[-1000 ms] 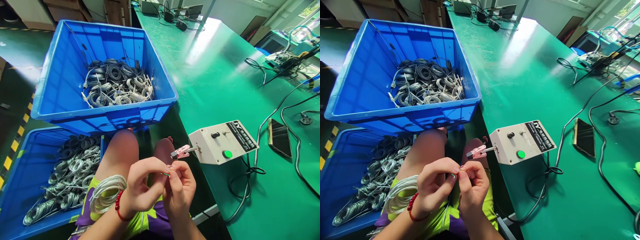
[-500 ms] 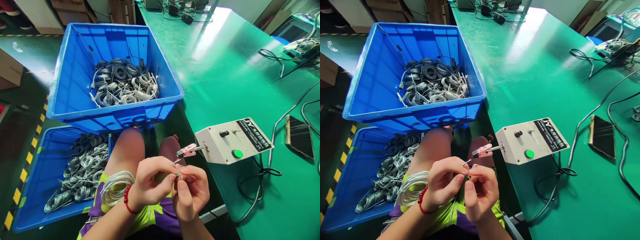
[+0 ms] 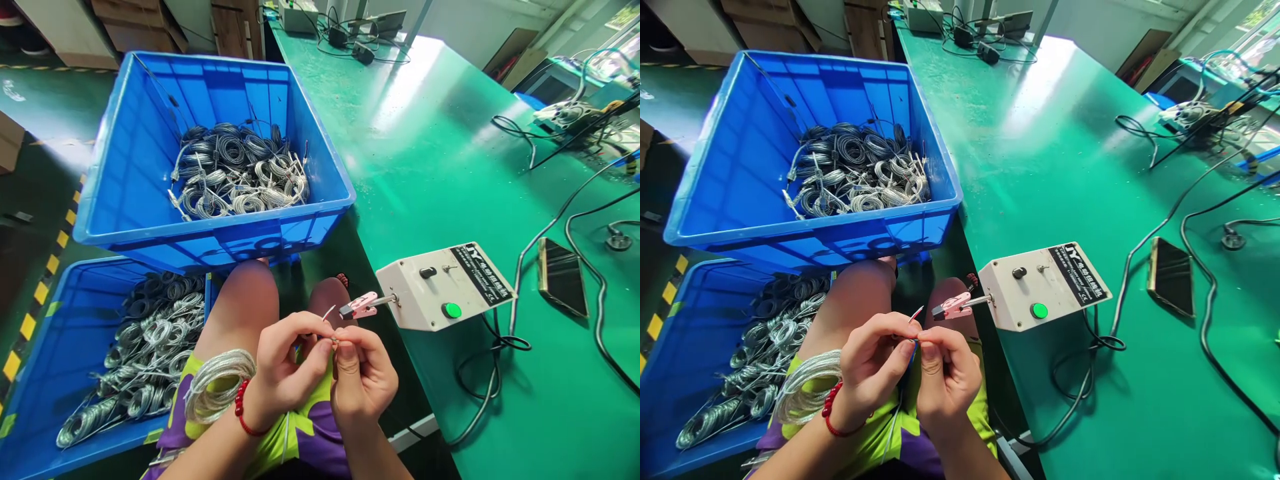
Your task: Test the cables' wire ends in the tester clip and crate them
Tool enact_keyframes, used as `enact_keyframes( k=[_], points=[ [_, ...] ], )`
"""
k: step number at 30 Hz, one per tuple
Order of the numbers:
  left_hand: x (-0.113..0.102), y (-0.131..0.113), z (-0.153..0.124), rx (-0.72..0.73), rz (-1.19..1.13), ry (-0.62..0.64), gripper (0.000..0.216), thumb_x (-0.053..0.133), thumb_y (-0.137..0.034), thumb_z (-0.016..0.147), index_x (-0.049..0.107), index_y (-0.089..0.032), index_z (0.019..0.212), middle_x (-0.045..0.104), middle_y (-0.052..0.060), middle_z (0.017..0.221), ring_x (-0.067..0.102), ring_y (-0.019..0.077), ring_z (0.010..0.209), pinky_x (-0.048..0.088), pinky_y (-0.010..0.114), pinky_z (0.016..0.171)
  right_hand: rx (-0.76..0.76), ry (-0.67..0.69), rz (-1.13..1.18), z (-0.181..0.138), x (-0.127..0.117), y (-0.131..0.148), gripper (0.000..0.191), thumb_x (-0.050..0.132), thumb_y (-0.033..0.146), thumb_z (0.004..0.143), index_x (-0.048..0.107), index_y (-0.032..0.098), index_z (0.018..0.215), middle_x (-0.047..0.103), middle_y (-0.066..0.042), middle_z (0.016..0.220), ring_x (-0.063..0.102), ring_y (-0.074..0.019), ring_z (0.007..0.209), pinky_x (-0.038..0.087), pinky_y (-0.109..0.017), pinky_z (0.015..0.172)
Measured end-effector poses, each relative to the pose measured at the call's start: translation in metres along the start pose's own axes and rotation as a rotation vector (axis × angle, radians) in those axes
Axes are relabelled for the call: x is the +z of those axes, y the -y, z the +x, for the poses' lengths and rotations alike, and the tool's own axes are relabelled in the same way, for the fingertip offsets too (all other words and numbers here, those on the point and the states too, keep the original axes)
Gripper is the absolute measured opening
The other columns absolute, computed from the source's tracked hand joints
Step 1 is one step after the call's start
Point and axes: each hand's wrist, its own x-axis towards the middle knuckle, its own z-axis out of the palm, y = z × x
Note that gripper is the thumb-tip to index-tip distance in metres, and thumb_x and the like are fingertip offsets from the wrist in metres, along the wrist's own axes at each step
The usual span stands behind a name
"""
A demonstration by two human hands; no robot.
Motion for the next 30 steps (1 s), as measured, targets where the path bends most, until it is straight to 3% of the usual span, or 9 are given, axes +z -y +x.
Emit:
enact_keyframes(
  k=[5, 9, 12, 19, 25, 30],
  points=[
    [0.001, 0.0, 0.002, 0.007, 0.023, -0.02, 0.013, 0.075, -0.013, 0.105, 0.079, -0.022, 0.113, 0.082, 0.006, 0.095, 0.066, 0.0116, 0.062, 0.054, 0.021, 0.059, -0.003, 0.011, 0.077, 0.003, -0.001, -0.008, 0.007, 0.083, 0.029, 0.106, 0.089, 0.025, 0.104, 0.084, -0.003, 0.085, 0.074, -0.016, 0.066, 0.06, -0.025, 0.063],
    [0.001, 0.003, 0.002, 0.05, 0.01, -0.009, 0.016, 0.073, -0.01, 0.105, 0.077, -0.023, 0.115, 0.08, 0.004, 0.095, 0.064, 0.0108, 0.063, 0.054, 0.02, 0.061, -0.004, -0.002, 0.058, 0.008, 0.002, -0.002, 0.005, 0.086, 0.027, 0.103, 0.088, 0.026, 0.107, 0.078, 0.002, 0.076, 0.069, -0.013, 0.062, 0.058, -0.021, 0.061],
    [0.001, 0.003, 0.002, 0.037, 0.01, -0.012, 0.016, 0.073, -0.009, 0.105, 0.076, -0.022, 0.115, 0.078, 0.004, 0.096, 0.065, 0.0111, 0.067, 0.055, 0.02, 0.064, -0.014, -0.004, 0.034, 0.012, 0.004, 0.003, 0.001, 0.084, 0.027, 0.104, 0.085, 0.027, 0.105, 0.079, 0.002, 0.08, 0.074, -0.0134, 0.068, 0.061, -0.021, 0.067],
    [0.002, 0.005, 0.001, 0.018, -0.024, -0.008, 0.019, 0.072, -0.009, 0.107, 0.075, -0.023, 0.119, 0.077, 0.004, 0.102, 0.066, 0.0116, 0.071, 0.057, 0.021, 0.068, -0.052, 0.07, 0.032, 0.014, 0.001, -0.003, 0.005, 0.077, 0.027, 0.109, 0.08, 0.026, 0.105, 0.077, 0.001, 0.087, 0.073, -0.0139, 0.075, 0.061, -0.022, 0.071],
    [0.001, 0.006, -0.002, 0.01, -0.022, -0.01, 0.021, 0.07, -0.007, 0.107, 0.074, -0.024, 0.12, 0.077, 0.003, 0.103, 0.063, 0.011, 0.07, 0.056, 0.021, 0.066, -0.027, 0.071, 0.116, 0.009, -0.001, -0.01, 0.021, 0.06, 0.03, 0.117, 0.081, 0.03, 0.12, 0.068, 0.003, 0.079, 0.061, -0.0125, 0.064, 0.054, -0.022, 0.062],
    [0.002, 0.006, 0.001, 0.036, -0.018, 0.0, 0.021, 0.071, -0.008, 0.106, 0.075, -0.023, 0.12, 0.076, 0.003, 0.1, 0.061, 0.0101, 0.068, 0.054, 0.02, 0.064, -0.127, 0.117, 0.0, 0.008, -0.005, -0.009, 0.016, 0.073, 0.022, 0.108, 0.08, 0.03, 0.121, 0.076, 0.002, 0.089, 0.069, -0.0142, 0.07, 0.057, -0.025, 0.067]
  ],
)
